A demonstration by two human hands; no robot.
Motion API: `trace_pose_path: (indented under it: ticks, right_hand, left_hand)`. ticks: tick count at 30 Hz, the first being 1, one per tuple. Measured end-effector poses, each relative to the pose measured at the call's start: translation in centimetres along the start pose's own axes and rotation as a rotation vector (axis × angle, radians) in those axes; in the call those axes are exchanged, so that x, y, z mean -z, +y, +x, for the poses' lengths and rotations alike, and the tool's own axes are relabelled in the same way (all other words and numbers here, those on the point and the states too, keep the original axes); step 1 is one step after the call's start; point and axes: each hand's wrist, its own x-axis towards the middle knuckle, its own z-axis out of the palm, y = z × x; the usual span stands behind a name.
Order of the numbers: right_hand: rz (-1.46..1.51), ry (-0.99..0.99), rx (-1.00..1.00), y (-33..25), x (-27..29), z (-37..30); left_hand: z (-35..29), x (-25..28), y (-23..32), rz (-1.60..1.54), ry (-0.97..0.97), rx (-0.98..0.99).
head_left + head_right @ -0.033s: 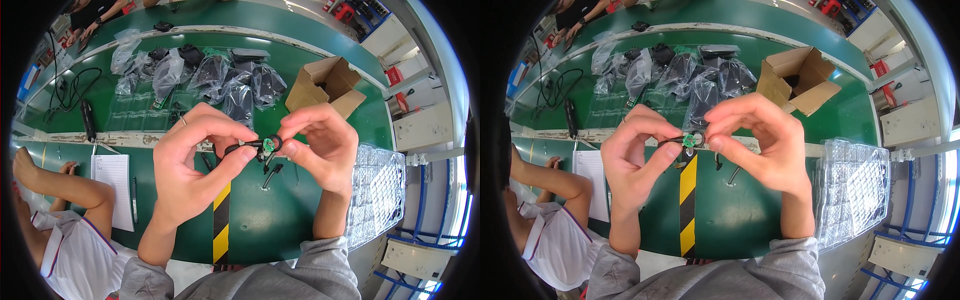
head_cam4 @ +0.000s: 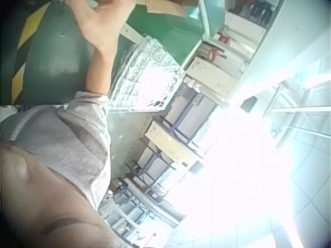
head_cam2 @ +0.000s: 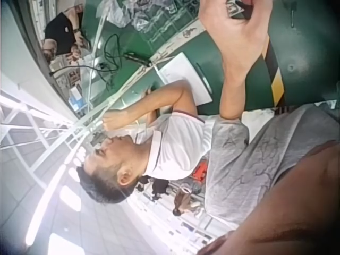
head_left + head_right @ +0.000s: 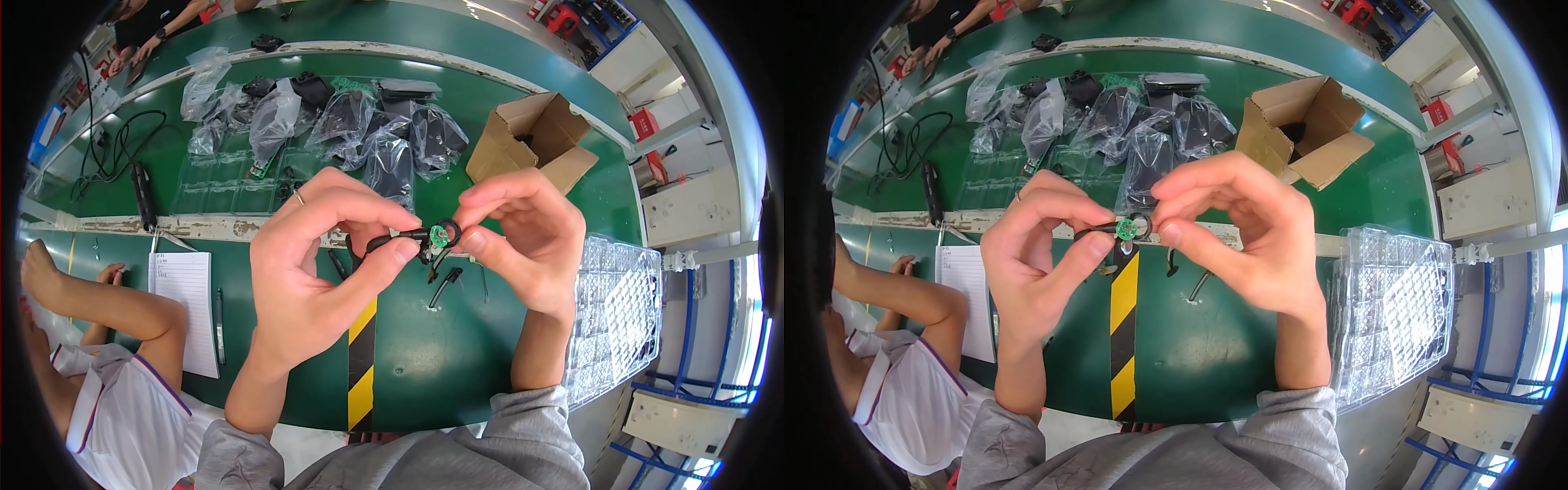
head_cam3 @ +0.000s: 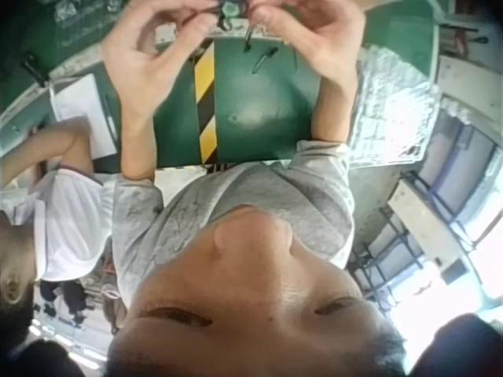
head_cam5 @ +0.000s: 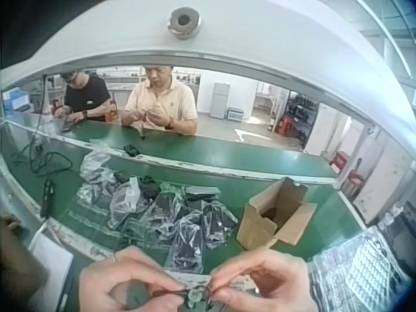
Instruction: The person assembles small electronic components and plastic parts at a factory workbench, using an electric screwdriver to join them.
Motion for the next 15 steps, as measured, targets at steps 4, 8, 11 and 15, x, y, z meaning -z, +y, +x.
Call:
trace_pose_path:
  ticks: [4,8,11,15]
  right_hand:
    - [0.012,0.023,-0.015,0.1,-0.2,0.0]
    - [-0.194,-0.065,0.072,-0.6,0.1,0.3]
    - [-0.371,-0.107,0.181,-0.6,-0.5,0.6]
    - [-0.513,-0.028,0.283,-0.6,-1.1,0.5]
  left_hand:
    - [0.0,-0.1,0.1,0.092,0.017,-0.05]
    - [0.1,-0.8,0.8,0.214,0.051,-0.107]
    - [-0.2,-0.7,0.7,0.263,0.085,-0.151]
    - [-0.2,-0.8,0.8,0.292,0.085,-0.163]
